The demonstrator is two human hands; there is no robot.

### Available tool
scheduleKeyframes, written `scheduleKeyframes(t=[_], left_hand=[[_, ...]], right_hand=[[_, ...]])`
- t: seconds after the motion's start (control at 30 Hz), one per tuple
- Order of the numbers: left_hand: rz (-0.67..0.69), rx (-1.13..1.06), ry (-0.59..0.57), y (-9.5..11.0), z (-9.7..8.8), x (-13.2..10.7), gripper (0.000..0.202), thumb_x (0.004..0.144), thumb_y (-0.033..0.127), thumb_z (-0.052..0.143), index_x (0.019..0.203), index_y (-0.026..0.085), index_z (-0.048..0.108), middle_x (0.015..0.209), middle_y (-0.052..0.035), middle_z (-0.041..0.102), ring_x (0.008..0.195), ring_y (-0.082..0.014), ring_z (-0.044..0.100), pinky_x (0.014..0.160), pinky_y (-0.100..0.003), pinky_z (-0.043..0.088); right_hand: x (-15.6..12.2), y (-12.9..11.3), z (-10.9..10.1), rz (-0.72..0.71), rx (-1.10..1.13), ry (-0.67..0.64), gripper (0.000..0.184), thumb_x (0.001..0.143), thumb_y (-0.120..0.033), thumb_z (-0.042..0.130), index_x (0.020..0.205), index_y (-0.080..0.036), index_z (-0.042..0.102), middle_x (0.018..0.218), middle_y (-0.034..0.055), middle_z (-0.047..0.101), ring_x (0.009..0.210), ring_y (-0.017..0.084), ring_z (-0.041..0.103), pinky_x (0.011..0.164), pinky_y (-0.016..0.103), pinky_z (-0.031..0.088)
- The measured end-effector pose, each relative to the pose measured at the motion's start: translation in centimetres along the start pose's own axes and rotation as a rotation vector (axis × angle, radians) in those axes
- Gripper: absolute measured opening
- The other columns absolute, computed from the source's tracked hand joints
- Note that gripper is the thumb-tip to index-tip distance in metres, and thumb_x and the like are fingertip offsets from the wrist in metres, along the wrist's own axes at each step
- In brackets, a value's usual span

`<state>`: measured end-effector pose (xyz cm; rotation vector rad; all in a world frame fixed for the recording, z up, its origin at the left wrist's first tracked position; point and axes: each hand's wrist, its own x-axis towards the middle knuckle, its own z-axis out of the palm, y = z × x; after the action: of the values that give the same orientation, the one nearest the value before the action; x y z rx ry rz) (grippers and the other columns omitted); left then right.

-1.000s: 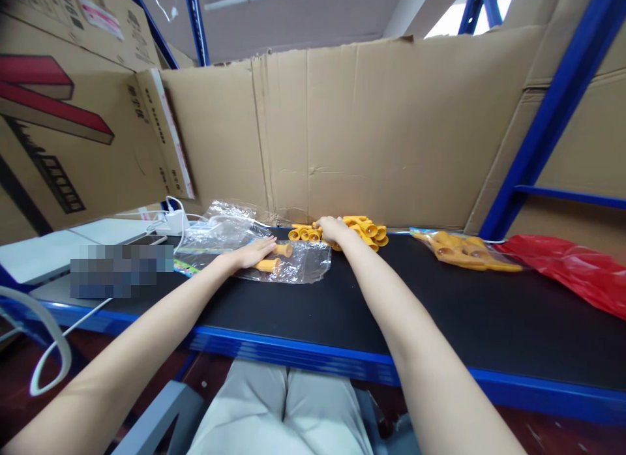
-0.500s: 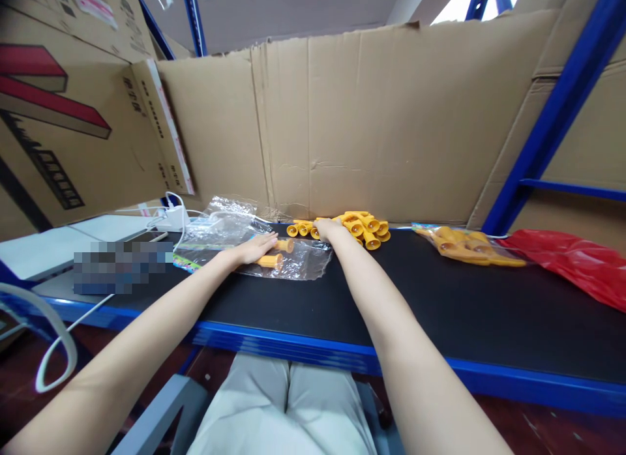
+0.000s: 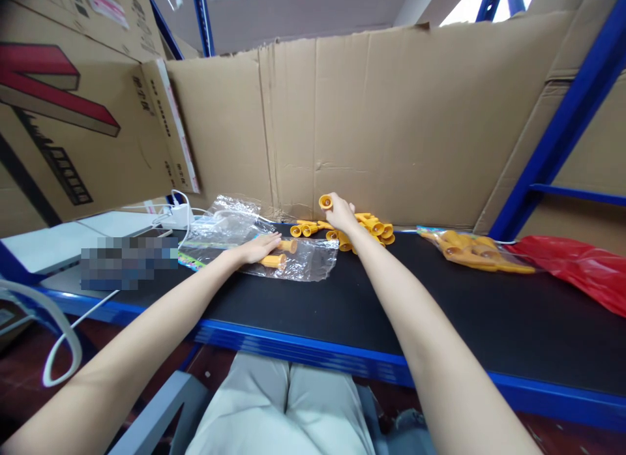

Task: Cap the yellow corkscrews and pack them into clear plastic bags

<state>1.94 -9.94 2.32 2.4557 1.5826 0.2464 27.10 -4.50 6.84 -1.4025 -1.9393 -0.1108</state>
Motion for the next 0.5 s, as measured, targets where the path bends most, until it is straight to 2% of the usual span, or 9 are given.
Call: scheduleKeyframes(t=[0.13, 0.23, 0.33, 0.4, 0.5], left_hand=[[-0.005, -0.002, -0.004, 0.0, 0.0, 0.1, 0.066, 0.090, 0.048, 0.008, 0.141, 0.009, 0.025, 0.148, -0.0081, 0.018, 0.138, -0.0183, 0.012, 0.111, -0.035, 0.009], [-0.006, -0.012, 0.004, 0.0, 0.1, 0.1, 0.066, 0.090, 0.048, 0.010, 0.140, 0.009, 0.026, 0.148, -0.0089, 0.019, 0.137, -0.0190, 0.013, 0.111, -0.036, 0.010], [-0.006, -0.019, 0.006, 0.0, 0.1, 0.1, 0.066, 0.090, 0.047, 0.010, 0.140, 0.009, 0.027, 0.147, -0.0096, 0.020, 0.137, -0.0193, 0.014, 0.111, -0.036, 0.010], [-0.001, -0.014, 0.005, -0.1, 0.1, 0.1, 0.066, 0.090, 0.047, 0.009, 0.140, 0.009, 0.027, 0.147, -0.0095, 0.019, 0.137, -0.0188, 0.013, 0.111, -0.035, 0.010], [0.008, -0.007, 0.008, -0.2, 0.2, 0.2, 0.067, 0.089, 0.048, 0.009, 0.140, 0.009, 0.027, 0.147, -0.0093, 0.019, 0.137, -0.0185, 0.013, 0.111, -0.035, 0.010]], right_hand=[[0.4, 0.0, -2.5, -0.011, 0.204, 0.155, 0.024, 0.080, -0.029, 0.051, 0.101, -0.017, 0.051, 0.099, 0.0097, 0.063, 0.093, 0.022, 0.058, 0.082, 0.037, 0.042], [0.2, -0.3, -4.7, -0.055, 0.305, 0.161, 0.024, 0.081, -0.035, 0.053, 0.098, -0.018, 0.053, 0.094, 0.0082, 0.063, 0.081, 0.019, 0.060, 0.076, 0.034, 0.046], [-0.9, -1.1, -7.1, -0.056, 0.339, -0.048, 0.029, 0.082, -0.042, 0.052, 0.098, -0.018, 0.055, 0.081, 0.0053, 0.063, 0.060, 0.014, 0.058, 0.062, 0.031, 0.047], [-1.9, -1.8, -8.6, -0.038, 0.275, -0.284, 0.032, 0.081, -0.045, 0.053, 0.095, -0.017, 0.058, 0.073, 0.0038, 0.061, 0.052, 0.012, 0.055, 0.055, 0.028, 0.045], [-3.4, -2.6, -10.0, -0.003, 0.087, -0.685, 0.029, 0.076, -0.043, 0.060, 0.086, -0.017, 0.063, 0.068, 0.0027, 0.061, 0.052, 0.011, 0.054, 0.051, 0.025, 0.042]])
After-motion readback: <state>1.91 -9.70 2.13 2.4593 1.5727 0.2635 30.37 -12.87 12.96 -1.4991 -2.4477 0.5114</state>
